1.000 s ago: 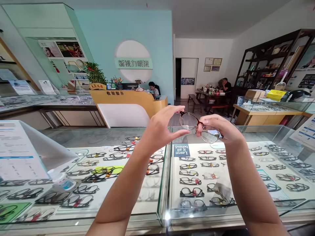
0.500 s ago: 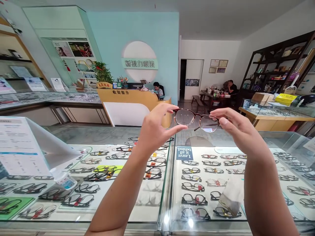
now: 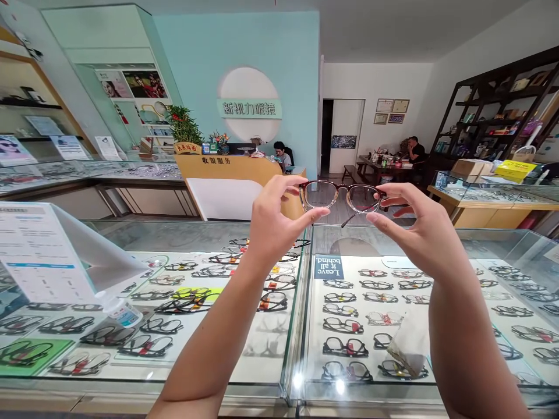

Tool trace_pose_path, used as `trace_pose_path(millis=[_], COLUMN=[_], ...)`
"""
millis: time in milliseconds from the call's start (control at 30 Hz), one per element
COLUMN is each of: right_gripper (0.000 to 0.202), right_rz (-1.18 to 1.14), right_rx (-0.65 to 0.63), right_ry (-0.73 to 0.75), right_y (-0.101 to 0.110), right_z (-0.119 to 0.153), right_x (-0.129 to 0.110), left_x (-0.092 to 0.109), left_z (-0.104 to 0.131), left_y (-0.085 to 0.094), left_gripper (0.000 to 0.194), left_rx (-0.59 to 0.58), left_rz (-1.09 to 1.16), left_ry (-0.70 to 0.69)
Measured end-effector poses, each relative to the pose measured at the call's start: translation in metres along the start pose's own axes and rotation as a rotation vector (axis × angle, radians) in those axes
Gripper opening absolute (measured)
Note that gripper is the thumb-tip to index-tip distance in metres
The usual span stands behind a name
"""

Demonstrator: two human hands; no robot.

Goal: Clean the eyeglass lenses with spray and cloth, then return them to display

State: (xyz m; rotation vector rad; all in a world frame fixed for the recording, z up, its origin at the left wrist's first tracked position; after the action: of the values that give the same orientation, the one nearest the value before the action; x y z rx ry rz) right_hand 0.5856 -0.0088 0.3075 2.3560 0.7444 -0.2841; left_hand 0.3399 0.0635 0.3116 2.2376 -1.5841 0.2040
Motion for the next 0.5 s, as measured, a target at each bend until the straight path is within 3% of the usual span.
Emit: trace_pose_path(millis=[367, 500], right_gripper=[0.047, 0.045], right_rz=[-0.113, -0.107], right_rx=[0.024, 0.021], right_ry=[-0.067, -0.07], right_y=[-0.002, -0.003], right_z=[0.0, 0.001], right_x=[0.01, 0.008], left_x=[-0.029, -0.038], left_z=[0.007, 0.007], left_y=[-0.023, -0.024], left_gripper=[0.057, 0.063], left_rx=[-0.02, -0.001], left_rz=[0.206, 0.244], left_ry=[0.179, 0.231])
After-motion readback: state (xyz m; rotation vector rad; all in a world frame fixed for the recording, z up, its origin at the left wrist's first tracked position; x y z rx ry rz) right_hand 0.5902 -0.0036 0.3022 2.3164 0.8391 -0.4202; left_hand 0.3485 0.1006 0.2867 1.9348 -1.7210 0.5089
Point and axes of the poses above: each hand's wrist, its own z-axis away from the middle knuckle, its own y-axis out of the back of the hand, x = y × z, the point moved 10 cm from there along -z, towards the middle knuckle, and after that the axes turned 2 degrees about z, right-handed, at the moved point
